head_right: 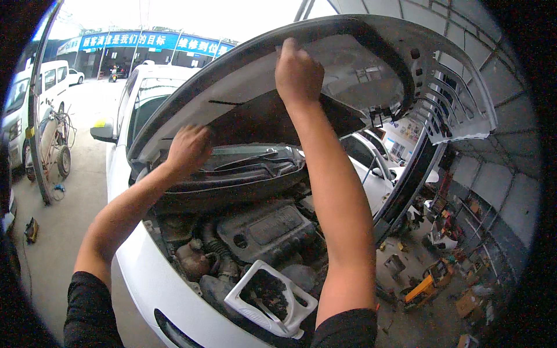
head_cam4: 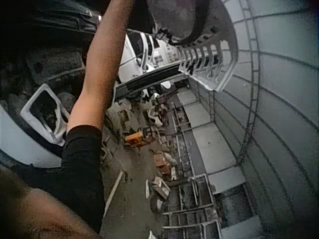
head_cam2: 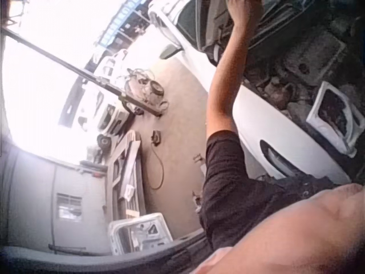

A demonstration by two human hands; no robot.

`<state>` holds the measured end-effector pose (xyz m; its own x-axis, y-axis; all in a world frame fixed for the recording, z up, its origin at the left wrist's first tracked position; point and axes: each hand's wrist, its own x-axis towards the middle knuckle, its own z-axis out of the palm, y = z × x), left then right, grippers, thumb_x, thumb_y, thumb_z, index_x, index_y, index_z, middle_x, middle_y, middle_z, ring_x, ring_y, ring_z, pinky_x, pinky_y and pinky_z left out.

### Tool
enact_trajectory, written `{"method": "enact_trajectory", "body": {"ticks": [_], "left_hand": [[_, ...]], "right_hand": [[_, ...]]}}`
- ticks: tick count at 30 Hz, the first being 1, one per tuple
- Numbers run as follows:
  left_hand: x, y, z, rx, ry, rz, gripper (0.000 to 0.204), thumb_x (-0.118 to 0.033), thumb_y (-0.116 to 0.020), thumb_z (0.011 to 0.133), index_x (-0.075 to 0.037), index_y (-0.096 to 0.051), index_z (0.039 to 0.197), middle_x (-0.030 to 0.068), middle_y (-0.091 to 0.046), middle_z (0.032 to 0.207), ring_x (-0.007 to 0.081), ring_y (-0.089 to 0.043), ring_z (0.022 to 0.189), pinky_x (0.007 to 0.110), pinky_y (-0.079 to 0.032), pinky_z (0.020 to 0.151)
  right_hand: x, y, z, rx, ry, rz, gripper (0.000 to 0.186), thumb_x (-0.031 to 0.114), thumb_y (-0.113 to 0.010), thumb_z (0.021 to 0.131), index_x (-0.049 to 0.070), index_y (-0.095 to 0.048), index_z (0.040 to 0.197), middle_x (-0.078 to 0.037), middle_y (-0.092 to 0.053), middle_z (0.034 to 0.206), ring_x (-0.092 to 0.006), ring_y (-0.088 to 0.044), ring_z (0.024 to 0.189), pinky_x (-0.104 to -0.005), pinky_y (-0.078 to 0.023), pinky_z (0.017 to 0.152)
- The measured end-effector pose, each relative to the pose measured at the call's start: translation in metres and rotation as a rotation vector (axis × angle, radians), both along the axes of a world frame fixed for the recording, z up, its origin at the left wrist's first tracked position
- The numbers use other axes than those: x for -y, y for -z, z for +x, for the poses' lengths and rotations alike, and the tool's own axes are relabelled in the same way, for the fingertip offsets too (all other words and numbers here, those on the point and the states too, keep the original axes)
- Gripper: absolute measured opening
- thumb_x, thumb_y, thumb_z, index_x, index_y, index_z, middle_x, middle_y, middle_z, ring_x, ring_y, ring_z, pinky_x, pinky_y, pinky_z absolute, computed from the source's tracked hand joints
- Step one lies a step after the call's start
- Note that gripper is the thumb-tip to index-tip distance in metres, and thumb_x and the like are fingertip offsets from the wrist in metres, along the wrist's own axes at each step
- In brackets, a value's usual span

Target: The person installs a long rubber seal along the inner edge of a white car's open hood. They repeatedly reach into a white plastic container to retrieve small fasteners and press them into place along the seal. The person works along the entire length of the hood edge, securing the seal in place.

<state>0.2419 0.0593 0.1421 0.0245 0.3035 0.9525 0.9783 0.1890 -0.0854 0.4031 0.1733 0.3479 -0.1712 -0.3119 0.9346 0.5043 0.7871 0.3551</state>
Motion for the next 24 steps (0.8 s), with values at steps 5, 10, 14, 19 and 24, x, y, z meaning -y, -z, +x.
{"method": "enact_trajectory", "body": {"ticks": [5,10,14,19,24], "left_hand": [[-0.008,-0.087,0.033,0.110,0.173,0.093,0.017,-0.017,-0.053,0.085,-0.003,-0.060,0.091,0.0214,-0.061,0.084,0.0422,-0.058,0.084,0.050,-0.046,0.073],[-0.034,-0.137,0.050,0.028,0.127,0.188,0.022,-0.021,-0.052,0.086,-0.003,-0.063,0.085,0.0222,-0.063,0.085,0.0410,-0.062,0.083,0.049,-0.050,0.073],[-0.049,-0.159,0.033,-0.143,-0.118,0.209,0.014,-0.015,-0.054,0.084,-0.004,-0.062,0.082,0.0159,-0.065,0.081,0.0323,-0.065,0.075,0.044,-0.049,0.062],[-0.058,-0.169,0.021,-0.022,0.085,0.194,0.032,-0.026,-0.047,0.088,0.002,-0.063,0.088,0.0287,-0.062,0.091,0.0441,-0.059,0.091,0.051,-0.046,0.082],[-0.049,-0.173,0.055,0.071,0.071,0.079,0.029,-0.023,-0.050,0.085,0.002,-0.061,0.093,0.0266,-0.062,0.094,0.0450,-0.058,0.093,0.052,-0.045,0.083]], "right_hand": [[-0.005,-0.022,0.011,0.076,0.025,0.101,0.033,0.037,-0.060,0.086,0.006,-0.059,0.075,-0.019,-0.063,0.073,-0.0407,-0.062,0.072,-0.0508,-0.048,0.060],[0.004,-0.028,0.024,0.106,0.086,0.014,0.027,0.028,-0.056,0.084,0.004,-0.065,0.076,-0.021,-0.065,0.078,-0.0402,-0.064,0.077,-0.0508,-0.050,0.068],[0.009,-0.031,0.022,0.129,0.145,-0.082,0.024,0.023,-0.054,0.083,0.004,-0.068,0.078,-0.022,-0.066,0.080,-0.0390,-0.065,0.078,-0.0498,-0.052,0.071],[-0.009,-0.041,0.009,0.056,-0.033,-0.149,0.026,0.032,-0.056,0.086,0.010,-0.069,0.082,-0.019,-0.067,0.085,-0.0396,-0.064,0.082,-0.0497,-0.052,0.072],[-0.016,-0.037,0.015,0.158,0.014,-0.192,0.024,0.025,-0.052,0.084,0.008,-0.070,0.087,-0.020,-0.067,0.090,-0.0392,-0.064,0.086,-0.0488,-0.051,0.078]]}}
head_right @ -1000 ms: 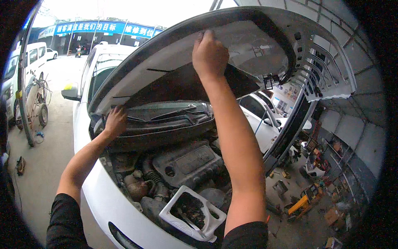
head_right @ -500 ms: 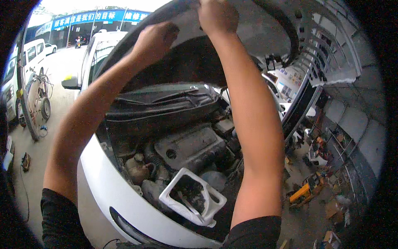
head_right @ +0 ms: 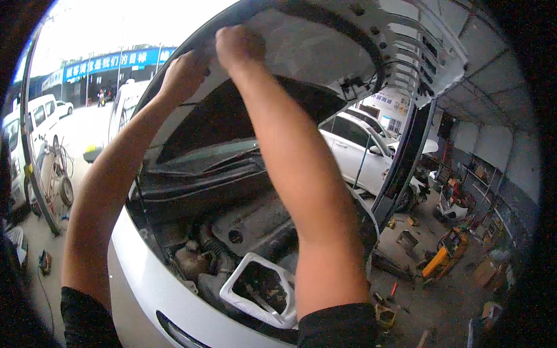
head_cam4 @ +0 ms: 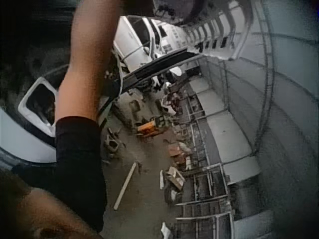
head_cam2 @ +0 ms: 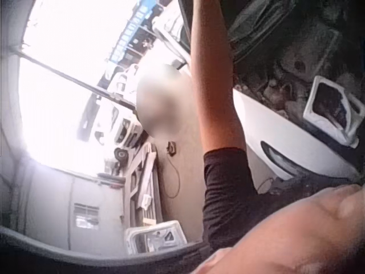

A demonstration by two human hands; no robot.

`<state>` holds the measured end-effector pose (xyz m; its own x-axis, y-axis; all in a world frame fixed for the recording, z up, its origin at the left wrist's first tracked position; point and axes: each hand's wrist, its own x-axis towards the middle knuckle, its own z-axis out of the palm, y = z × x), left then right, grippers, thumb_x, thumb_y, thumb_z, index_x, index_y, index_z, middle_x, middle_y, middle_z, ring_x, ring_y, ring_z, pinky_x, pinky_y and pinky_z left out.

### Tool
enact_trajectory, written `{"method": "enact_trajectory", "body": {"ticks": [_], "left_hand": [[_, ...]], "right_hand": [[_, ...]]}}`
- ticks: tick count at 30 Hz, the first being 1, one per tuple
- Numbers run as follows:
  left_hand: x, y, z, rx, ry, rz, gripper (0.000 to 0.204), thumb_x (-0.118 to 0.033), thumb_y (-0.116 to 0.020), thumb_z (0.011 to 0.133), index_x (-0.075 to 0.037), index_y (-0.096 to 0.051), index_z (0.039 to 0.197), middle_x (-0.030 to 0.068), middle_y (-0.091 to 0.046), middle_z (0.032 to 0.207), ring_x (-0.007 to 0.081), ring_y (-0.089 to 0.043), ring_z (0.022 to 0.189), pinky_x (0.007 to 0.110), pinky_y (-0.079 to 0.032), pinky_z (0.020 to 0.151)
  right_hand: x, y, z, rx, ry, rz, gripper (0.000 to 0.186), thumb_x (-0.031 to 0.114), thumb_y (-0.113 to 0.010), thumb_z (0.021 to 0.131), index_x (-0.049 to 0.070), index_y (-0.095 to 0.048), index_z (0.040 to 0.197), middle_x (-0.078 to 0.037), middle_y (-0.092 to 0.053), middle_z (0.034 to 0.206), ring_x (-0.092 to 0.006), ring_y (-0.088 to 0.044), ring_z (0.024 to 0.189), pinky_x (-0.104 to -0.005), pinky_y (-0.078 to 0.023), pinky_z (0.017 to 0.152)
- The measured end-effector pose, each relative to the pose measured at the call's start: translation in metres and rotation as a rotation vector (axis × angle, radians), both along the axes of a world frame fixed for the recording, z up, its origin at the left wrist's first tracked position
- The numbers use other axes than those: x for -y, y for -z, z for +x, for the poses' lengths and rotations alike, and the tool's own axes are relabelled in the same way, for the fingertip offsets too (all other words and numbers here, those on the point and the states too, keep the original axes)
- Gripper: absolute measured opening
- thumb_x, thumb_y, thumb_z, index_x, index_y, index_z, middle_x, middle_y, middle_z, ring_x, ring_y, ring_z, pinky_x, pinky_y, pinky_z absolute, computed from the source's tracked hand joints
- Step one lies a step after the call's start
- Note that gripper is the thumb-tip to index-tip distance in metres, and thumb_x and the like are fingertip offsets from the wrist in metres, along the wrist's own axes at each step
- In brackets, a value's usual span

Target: The person installs a long rubber seal along the inner edge of a white car's open hood. They repeatedly reach into a white plastic container to retrieve small fasteners and press them into place along the seal. The person works along the entire length of the hood edge, securing the seal in place.

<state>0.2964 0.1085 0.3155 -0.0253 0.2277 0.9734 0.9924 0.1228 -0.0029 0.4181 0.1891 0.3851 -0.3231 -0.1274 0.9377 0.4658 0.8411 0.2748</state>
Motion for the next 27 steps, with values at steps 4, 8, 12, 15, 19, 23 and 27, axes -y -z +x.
{"method": "enact_trajectory", "body": {"ticks": [4,8,12,15,19,23,27], "left_hand": [[0.006,-0.022,0.019,0.107,-0.009,-0.008,0.027,-0.025,-0.053,0.083,-0.001,-0.064,0.086,0.0217,-0.064,0.094,0.0426,-0.059,0.091,0.050,-0.046,0.079],[-0.013,-0.021,0.023,0.345,0.198,0.196,0.042,-0.033,-0.042,0.091,-0.002,-0.062,0.072,0.0137,-0.062,0.066,0.0331,-0.060,0.065,0.043,-0.045,0.064],[-0.018,-0.020,0.033,0.560,0.276,0.221,0.043,-0.037,-0.045,0.090,-0.004,-0.069,0.078,0.0119,-0.069,0.076,0.0339,-0.064,0.085,0.044,-0.047,0.079],[-0.022,-0.021,0.023,0.566,0.357,0.306,0.044,-0.037,-0.043,0.091,-0.002,-0.067,0.081,0.0139,-0.068,0.078,0.0338,-0.064,0.084,0.045,-0.047,0.079],[-0.013,-0.022,0.040,0.519,0.009,0.214,0.042,-0.037,-0.041,0.092,-0.005,-0.067,0.093,0.0205,-0.066,0.094,0.0403,-0.061,0.092,0.047,-0.047,0.082],[0.009,-0.026,0.081,0.591,-0.270,0.164,0.033,-0.031,-0.045,0.088,-0.011,-0.069,0.099,0.0196,-0.065,0.102,0.0391,-0.061,0.099,0.047,-0.048,0.084],[0.015,-0.033,0.101,0.569,-0.429,0.111,0.030,-0.024,-0.047,0.085,-0.009,-0.070,0.096,0.0194,-0.066,0.101,0.0370,-0.062,0.097,0.045,-0.049,0.084]], "right_hand": [[0.016,0.004,0.018,0.062,-0.157,-0.027,0.031,0.033,-0.052,0.089,0.007,-0.067,0.085,-0.019,-0.067,0.088,-0.0391,-0.063,0.085,-0.0488,-0.050,0.076],[-0.004,0.016,0.059,0.064,-0.075,0.005,0.030,0.032,-0.053,0.088,0.006,-0.066,0.088,-0.020,-0.066,0.087,-0.0401,-0.063,0.082,-0.0496,-0.050,0.075],[-0.036,0.006,0.141,-0.078,0.095,-0.104,0.029,0.030,-0.055,0.084,0.003,-0.064,0.090,-0.022,-0.065,0.088,-0.0395,-0.063,0.086,-0.0489,-0.049,0.076],[-0.060,-0.021,0.204,-0.196,0.192,-0.160,0.032,0.030,-0.058,0.081,0.001,-0.064,0.092,-0.023,-0.065,0.091,-0.0398,-0.062,0.090,-0.0469,-0.049,0.079],[-0.091,-0.059,0.244,-0.196,0.034,-0.188,0.041,0.030,-0.059,0.080,-0.001,-0.062,0.107,-0.022,-0.066,0.099,-0.0378,-0.062,0.095,-0.0418,-0.048,0.083],[-0.095,-0.072,0.237,-0.196,-0.149,-0.118,0.040,0.029,-0.060,0.078,-0.001,-0.062,0.104,-0.022,-0.066,0.097,-0.0386,-0.062,0.095,-0.0424,-0.048,0.084],[-0.112,-0.098,0.233,-0.198,-0.148,-0.123,0.039,0.029,-0.061,0.075,-0.002,-0.063,0.100,-0.024,-0.064,0.099,-0.0424,-0.061,0.094,-0.0463,-0.046,0.086]]}}
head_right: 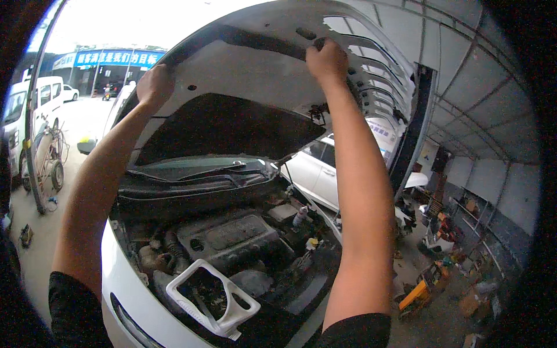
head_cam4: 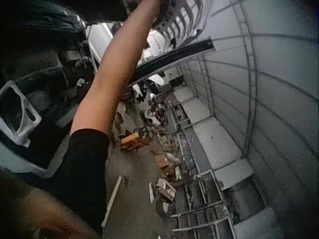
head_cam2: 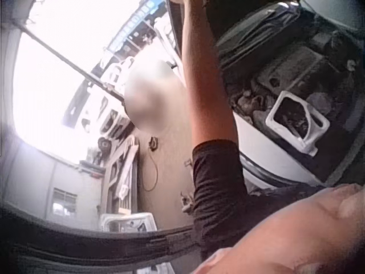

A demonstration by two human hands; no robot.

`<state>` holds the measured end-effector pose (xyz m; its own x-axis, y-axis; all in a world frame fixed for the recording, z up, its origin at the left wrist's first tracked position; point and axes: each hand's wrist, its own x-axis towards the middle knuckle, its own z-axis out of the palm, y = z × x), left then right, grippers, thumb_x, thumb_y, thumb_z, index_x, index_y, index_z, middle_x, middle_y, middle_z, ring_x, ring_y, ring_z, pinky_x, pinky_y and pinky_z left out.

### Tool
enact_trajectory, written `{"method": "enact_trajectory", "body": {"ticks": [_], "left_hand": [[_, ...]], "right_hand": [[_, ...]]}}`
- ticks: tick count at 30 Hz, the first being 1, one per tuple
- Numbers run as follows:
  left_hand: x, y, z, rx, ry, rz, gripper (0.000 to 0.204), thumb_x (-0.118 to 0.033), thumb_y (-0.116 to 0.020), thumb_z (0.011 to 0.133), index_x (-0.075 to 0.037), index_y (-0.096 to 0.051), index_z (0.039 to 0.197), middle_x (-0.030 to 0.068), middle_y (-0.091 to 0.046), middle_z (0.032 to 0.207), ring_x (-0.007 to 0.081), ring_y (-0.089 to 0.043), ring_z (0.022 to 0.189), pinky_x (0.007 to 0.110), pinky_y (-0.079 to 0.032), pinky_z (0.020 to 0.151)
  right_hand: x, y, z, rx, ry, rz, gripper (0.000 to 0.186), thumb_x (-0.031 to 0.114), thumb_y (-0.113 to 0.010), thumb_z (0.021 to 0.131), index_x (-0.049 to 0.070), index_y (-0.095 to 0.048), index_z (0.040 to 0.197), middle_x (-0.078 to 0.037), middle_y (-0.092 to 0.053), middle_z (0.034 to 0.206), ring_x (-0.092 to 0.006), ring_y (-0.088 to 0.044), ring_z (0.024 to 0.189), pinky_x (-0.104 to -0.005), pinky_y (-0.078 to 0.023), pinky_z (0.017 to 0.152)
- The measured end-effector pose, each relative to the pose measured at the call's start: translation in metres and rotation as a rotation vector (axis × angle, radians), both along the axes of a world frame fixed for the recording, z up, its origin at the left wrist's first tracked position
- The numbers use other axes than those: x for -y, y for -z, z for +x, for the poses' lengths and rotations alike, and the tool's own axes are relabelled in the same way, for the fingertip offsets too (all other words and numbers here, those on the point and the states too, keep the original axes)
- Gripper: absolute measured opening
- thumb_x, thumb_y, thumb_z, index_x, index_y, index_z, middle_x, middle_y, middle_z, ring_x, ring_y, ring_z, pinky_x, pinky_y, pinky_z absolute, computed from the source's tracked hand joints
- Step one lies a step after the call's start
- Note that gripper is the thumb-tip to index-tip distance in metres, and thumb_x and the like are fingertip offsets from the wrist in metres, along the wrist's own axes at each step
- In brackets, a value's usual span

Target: The person installs a long rubber seal along the inner edge of a white car's open hood. They repeatedly reach into a white plastic container to retrieve small fasteners and press them into place along the seal. The person works along the entire length of the hood edge, securing the seal in place.

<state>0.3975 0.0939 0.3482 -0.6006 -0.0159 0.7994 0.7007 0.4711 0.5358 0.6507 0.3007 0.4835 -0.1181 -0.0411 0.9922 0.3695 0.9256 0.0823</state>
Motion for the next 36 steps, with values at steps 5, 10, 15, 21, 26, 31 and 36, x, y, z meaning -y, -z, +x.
{"method": "enact_trajectory", "body": {"ticks": [5,10,15,21,26,31,36], "left_hand": [[0.002,-0.005,0.006,0.008,-0.011,-0.054,0.026,-0.017,-0.051,0.081,-0.002,-0.070,0.090,0.0199,-0.067,0.099,0.0359,-0.064,0.094,0.043,-0.051,0.081],[-0.004,-0.001,-0.017,-0.092,0.046,-0.036,0.024,-0.016,-0.053,0.079,-0.002,-0.070,0.088,0.0220,-0.066,0.096,0.0374,-0.064,0.092,0.044,-0.051,0.080],[-0.001,0.002,-0.029,-0.129,0.061,-0.067,0.026,-0.023,-0.054,0.081,-0.004,-0.070,0.087,0.0215,-0.066,0.092,0.0383,-0.063,0.090,0.047,-0.050,0.078],[-0.005,0.015,-0.027,-0.254,-0.010,0.012,0.026,-0.024,-0.050,0.087,-0.010,-0.068,0.099,0.0186,-0.067,0.090,0.0361,-0.065,0.088,0.046,-0.051,0.076],[0.010,0.013,-0.011,-0.297,-0.212,-0.158,0.023,-0.024,-0.051,0.088,-0.013,-0.069,0.098,0.0159,-0.068,0.091,0.0330,-0.067,0.085,0.045,-0.053,0.074],[0.014,0.005,0.002,-0.441,-0.395,-0.448,0.021,-0.027,-0.056,0.086,-0.013,-0.071,0.092,0.0130,-0.069,0.091,0.0292,-0.068,0.086,0.040,-0.054,0.075],[0.024,-0.003,0.011,-0.432,-0.554,-0.598,0.019,-0.022,-0.057,0.084,-0.012,-0.071,0.093,0.0108,-0.069,0.095,0.0263,-0.068,0.090,0.038,-0.054,0.075]], "right_hand": [[-0.018,0.007,-0.034,-0.007,-0.283,0.241,0.044,0.026,-0.062,0.073,-0.003,-0.059,0.107,-0.027,-0.062,0.105,-0.0415,-0.059,0.099,-0.0452,-0.046,0.088],[-0.024,-0.004,-0.061,-0.083,-0.183,0.195,0.046,0.025,-0.061,0.075,-0.001,-0.058,0.113,-0.023,-0.061,0.112,-0.0384,-0.057,0.107,-0.0422,-0.044,0.093],[-0.033,-0.015,-0.065,-0.044,-0.192,-0.048,0.047,0.026,-0.060,0.078,0.002,-0.059,0.118,-0.019,-0.060,0.119,-0.0357,-0.056,0.111,-0.0381,-0.042,0.096],[-0.040,-0.027,-0.075,-0.080,-0.004,0.124,0.053,0.030,-0.058,0.079,0.001,-0.053,0.124,-0.022,-0.058,0.122,-0.0393,-0.053,0.115,-0.0400,-0.041,0.097],[-0.066,-0.035,-0.071,0.009,0.023,0.166,0.058,0.032,-0.058,0.080,0.002,-0.050,0.128,-0.023,-0.054,0.125,-0.0400,-0.050,0.118,-0.0424,-0.040,0.099],[-0.102,-0.062,-0.076,-0.002,-0.006,0.343,0.058,0.032,-0.059,0.080,0.002,-0.049,0.129,-0.023,-0.053,0.127,-0.0403,-0.049,0.119,-0.0430,-0.040,0.099],[-0.002,0.000,-0.052,0.010,-0.222,0.195,0.033,0.019,-0.050,0.083,-0.003,-0.060,0.105,-0.029,-0.057,0.113,-0.0426,-0.053,0.109,-0.0457,-0.043,0.091]]}}
